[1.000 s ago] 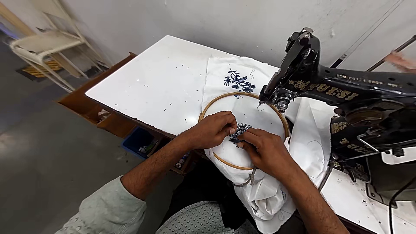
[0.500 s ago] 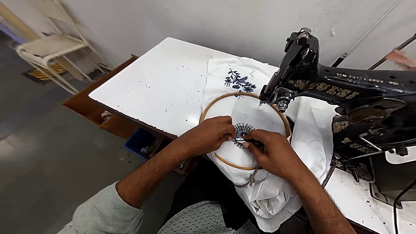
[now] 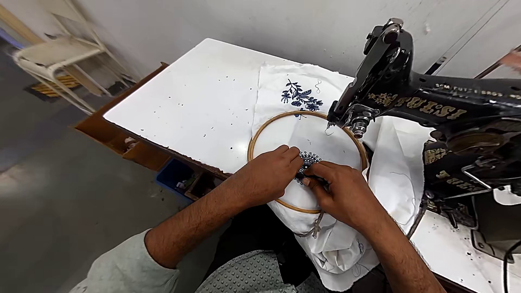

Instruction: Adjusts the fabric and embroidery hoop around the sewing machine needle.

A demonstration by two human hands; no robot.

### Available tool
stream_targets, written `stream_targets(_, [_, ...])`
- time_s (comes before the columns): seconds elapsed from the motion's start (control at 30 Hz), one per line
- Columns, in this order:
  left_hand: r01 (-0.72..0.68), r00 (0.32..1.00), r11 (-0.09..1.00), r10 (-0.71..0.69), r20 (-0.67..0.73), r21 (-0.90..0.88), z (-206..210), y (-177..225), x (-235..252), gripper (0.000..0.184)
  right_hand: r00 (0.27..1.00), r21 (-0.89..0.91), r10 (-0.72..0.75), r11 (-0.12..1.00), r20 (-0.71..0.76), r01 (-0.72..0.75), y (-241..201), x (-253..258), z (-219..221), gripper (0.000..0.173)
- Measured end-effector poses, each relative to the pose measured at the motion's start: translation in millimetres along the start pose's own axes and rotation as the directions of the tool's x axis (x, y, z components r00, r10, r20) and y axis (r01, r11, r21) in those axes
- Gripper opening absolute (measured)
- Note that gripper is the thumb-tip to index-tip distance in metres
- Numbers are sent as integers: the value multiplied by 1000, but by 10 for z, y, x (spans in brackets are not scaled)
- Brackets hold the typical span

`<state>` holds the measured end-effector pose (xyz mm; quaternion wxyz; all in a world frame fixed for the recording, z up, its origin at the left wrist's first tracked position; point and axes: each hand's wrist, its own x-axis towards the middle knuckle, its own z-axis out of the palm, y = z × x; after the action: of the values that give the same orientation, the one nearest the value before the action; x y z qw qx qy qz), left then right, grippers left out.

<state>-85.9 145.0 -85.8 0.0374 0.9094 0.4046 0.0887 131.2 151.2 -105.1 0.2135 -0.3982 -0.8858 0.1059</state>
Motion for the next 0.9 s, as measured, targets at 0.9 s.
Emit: stream_targets(0.9, [109,966,852,-212,-147,-511,89,-242,-36,10,993,33,-119,992,11,118,192,19,-45,23])
